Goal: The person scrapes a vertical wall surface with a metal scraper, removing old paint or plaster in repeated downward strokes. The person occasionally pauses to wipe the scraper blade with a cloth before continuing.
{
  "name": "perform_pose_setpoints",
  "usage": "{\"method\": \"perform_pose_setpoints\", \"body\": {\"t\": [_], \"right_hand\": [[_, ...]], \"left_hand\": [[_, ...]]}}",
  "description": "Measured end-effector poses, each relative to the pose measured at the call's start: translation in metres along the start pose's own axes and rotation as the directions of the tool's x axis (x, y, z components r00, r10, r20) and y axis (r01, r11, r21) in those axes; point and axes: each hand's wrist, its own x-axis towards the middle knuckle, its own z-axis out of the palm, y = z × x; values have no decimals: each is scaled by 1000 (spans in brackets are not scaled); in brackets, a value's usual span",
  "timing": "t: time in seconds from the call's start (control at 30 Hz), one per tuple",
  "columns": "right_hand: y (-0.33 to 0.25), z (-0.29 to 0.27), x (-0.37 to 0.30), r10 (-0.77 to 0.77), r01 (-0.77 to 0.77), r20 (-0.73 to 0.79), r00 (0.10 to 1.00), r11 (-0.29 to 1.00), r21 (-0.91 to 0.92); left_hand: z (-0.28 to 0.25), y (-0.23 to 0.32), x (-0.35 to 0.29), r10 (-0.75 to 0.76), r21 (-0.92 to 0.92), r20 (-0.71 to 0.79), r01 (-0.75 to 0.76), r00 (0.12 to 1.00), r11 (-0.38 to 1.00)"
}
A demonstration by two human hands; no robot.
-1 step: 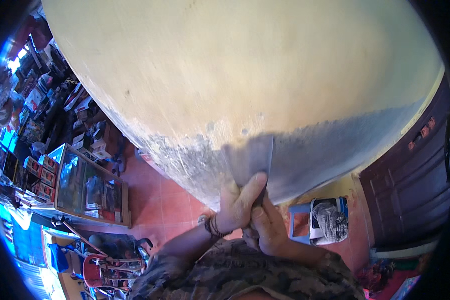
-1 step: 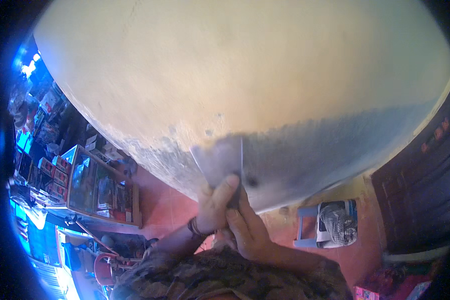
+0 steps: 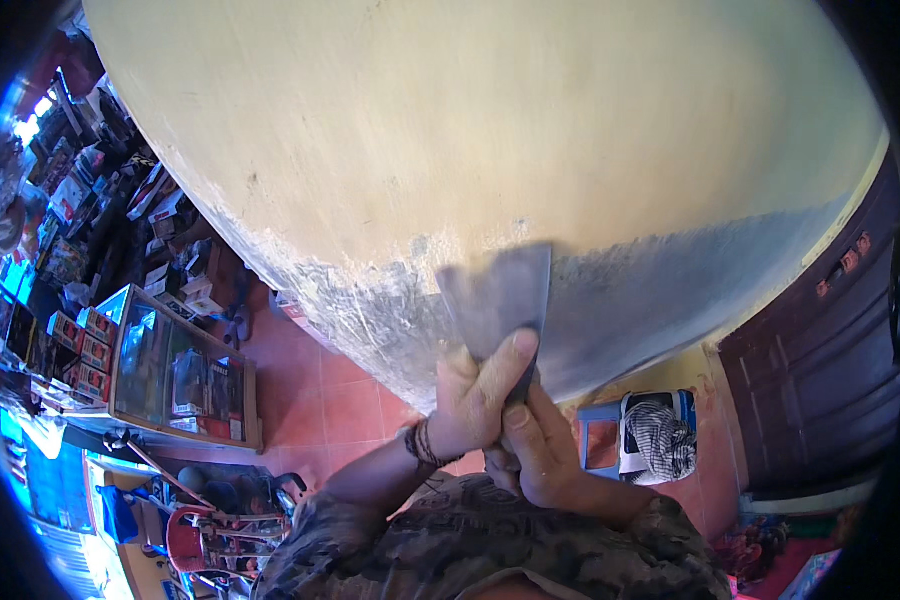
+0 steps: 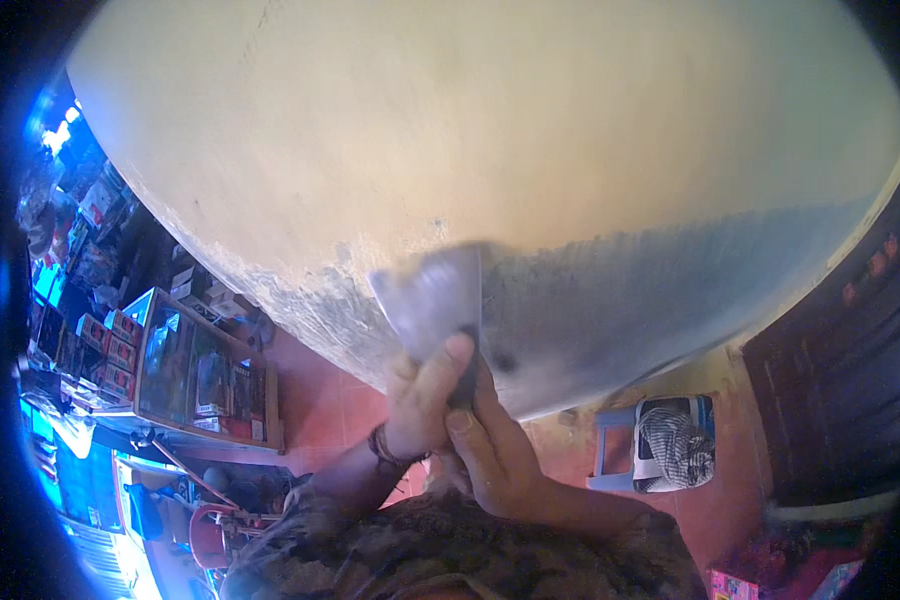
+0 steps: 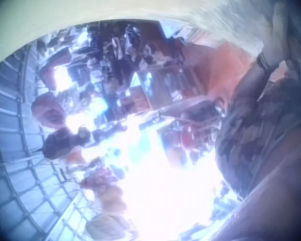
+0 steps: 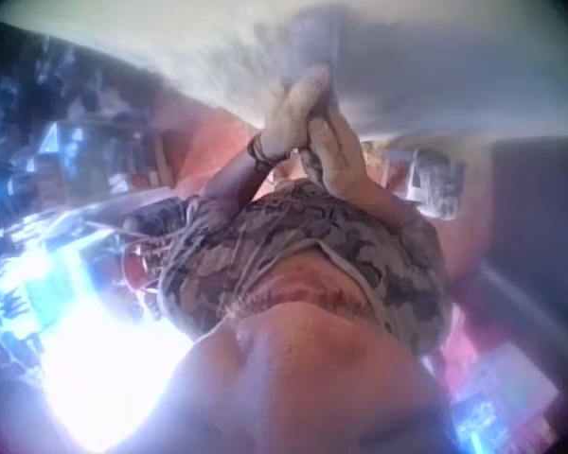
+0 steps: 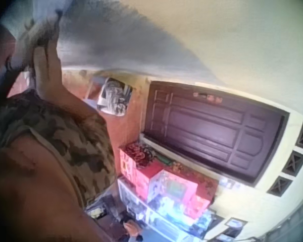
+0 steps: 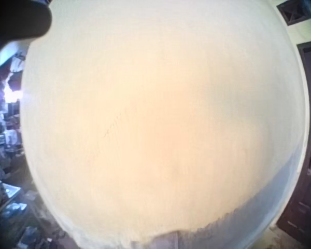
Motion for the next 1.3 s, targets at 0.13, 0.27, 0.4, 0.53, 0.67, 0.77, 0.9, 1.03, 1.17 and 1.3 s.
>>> {"method": "perform_pose_setpoints", "body": {"t": [0.13,0.27,0.4,0.53,0.67,0.77,0.9,1.03,1.17,1.3], "right_hand": [[2,4,7,-5,4,-45,999,1000,-25],[1,12,14,-67,67,-7,998,996,-61],[-7,13,17,-19,18,12,1000,999,41],[-8,20,19,-16,16,-7,1000,999,30],[-19,21,22,-9,8,-37,999,999,-33],[-20,7,27,-64,64,-4,998,997,-51],[29,-33,15,67,-78,-65,996,979,-187],[110,-104,-45,377,-437,-221,899,795,-421],[165,-166,-102,191,-350,-297,935,615,-707],[170,-183,-110,286,-478,-385,877,581,-659]], "left_hand": [[-3,12,3,-56,3,48,56,997,998],[-5,17,5,181,146,-77,-169,981,975],[-15,18,6,-6,153,62,-4,998,988],[-12,15,1,192,194,-24,-183,981,964],[-9,20,7,186,215,11,-184,983,959],[-16,8,15,215,103,-17,-213,976,972],[-35,-50,3,275,471,57,-268,960,840],[-77,-101,-36,-702,919,251,64,666,389],[-106,-65,-49,-443,738,657,-400,611,543],[-64,32,-34,388,732,554,-653,736,193]]}}
